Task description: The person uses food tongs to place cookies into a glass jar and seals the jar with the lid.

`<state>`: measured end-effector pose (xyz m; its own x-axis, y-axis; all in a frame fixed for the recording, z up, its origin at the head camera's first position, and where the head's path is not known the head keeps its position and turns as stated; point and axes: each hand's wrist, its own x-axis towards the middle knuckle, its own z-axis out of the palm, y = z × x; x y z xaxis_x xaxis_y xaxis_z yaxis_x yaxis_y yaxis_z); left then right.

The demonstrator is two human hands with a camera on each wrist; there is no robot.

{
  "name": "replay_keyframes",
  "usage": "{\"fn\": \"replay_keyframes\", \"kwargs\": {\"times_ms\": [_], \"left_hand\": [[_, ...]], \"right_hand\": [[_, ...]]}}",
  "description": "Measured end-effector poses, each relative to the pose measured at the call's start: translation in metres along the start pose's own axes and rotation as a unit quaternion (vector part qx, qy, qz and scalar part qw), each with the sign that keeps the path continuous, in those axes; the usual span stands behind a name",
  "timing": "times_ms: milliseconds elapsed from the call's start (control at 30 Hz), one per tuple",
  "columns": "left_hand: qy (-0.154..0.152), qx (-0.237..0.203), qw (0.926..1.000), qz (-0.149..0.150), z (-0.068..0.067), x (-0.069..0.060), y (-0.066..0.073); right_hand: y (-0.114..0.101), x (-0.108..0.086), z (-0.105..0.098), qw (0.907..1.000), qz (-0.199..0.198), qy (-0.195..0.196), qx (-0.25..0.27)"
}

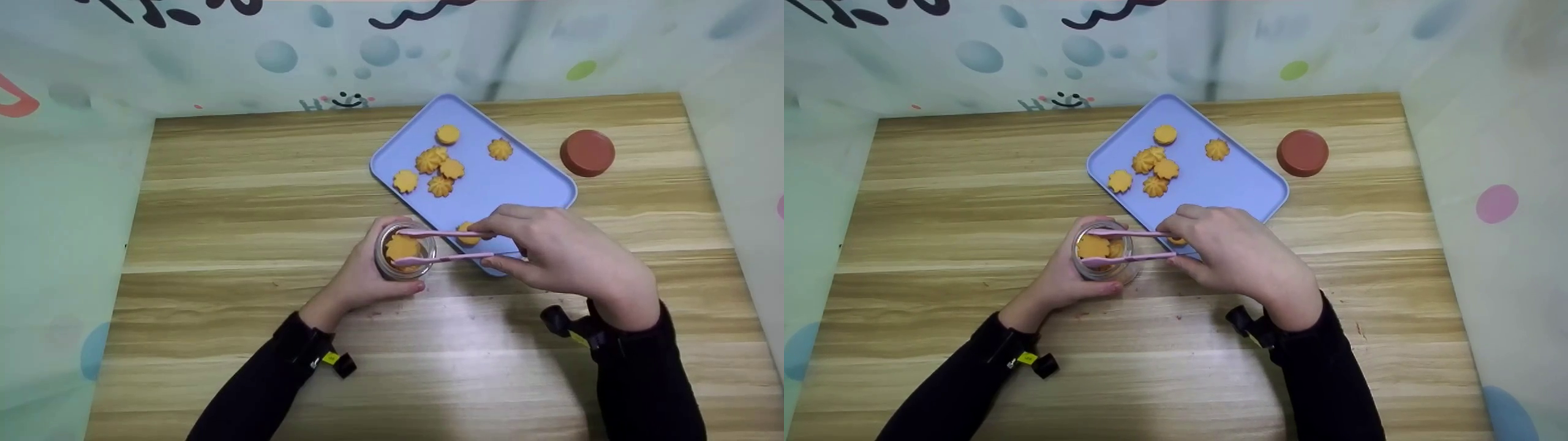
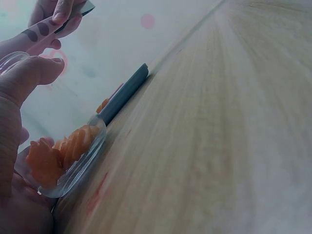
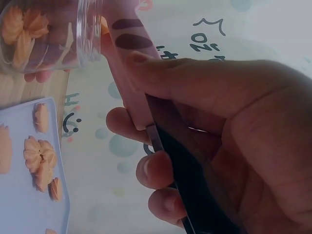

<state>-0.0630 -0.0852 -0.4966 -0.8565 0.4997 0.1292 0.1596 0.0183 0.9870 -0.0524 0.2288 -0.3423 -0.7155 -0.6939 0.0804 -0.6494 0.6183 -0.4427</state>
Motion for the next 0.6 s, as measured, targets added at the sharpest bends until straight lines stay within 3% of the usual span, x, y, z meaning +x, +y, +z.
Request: {"fn": "replay_keyframes", "kwargs": {"times_ms": [600], "left_hand": [[-0.001,-0.008,1.0,-0.005,0.0007,0.0004,-0.0005]], "right_hand": [[0.0018,-0.0012,-0.0019,0.9998,-0.008,0.018,0.008]]}}
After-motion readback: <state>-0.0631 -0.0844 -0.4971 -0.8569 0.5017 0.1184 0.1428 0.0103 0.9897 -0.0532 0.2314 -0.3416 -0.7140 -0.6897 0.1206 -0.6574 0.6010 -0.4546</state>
